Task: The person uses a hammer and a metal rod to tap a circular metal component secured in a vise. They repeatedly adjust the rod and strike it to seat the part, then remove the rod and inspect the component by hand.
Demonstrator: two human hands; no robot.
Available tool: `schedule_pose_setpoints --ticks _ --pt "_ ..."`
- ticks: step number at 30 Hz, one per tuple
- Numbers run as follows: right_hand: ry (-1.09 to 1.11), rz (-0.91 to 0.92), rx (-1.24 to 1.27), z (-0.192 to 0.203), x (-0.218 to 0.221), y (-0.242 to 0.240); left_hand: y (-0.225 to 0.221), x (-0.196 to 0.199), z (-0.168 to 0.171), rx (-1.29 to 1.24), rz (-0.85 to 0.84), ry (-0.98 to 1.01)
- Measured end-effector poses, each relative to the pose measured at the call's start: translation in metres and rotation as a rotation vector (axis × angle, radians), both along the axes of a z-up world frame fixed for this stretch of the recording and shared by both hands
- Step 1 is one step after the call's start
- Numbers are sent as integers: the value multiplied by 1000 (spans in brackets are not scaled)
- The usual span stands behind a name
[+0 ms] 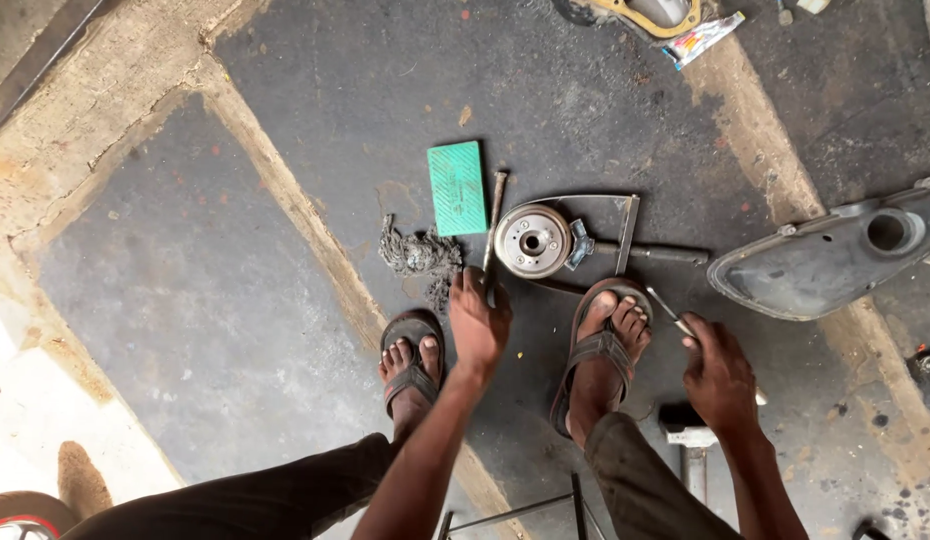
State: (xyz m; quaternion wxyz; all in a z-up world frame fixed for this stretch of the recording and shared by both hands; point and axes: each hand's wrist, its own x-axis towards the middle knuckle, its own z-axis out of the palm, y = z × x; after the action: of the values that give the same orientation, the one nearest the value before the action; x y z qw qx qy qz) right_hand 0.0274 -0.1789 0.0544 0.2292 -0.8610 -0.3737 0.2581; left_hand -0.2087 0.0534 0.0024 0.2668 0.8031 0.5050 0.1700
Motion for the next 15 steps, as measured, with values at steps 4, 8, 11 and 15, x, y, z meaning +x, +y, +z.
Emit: schedule_pose_setpoints --ticks 4,8,11,15 --pt "-170 -15 -60 -13 -9 -14 18 -11 -24 176 -87 265" --pt "-253 -39 -27 -9 -20 -18 37 -9 -24 -264 -30 336" --pt "-403 -66 56 6 -31 -29 51 -14 12 -454 -34 376" --pt "-456 -232 15 3 -69 -83 57 -46 42 -919 -10 -99"
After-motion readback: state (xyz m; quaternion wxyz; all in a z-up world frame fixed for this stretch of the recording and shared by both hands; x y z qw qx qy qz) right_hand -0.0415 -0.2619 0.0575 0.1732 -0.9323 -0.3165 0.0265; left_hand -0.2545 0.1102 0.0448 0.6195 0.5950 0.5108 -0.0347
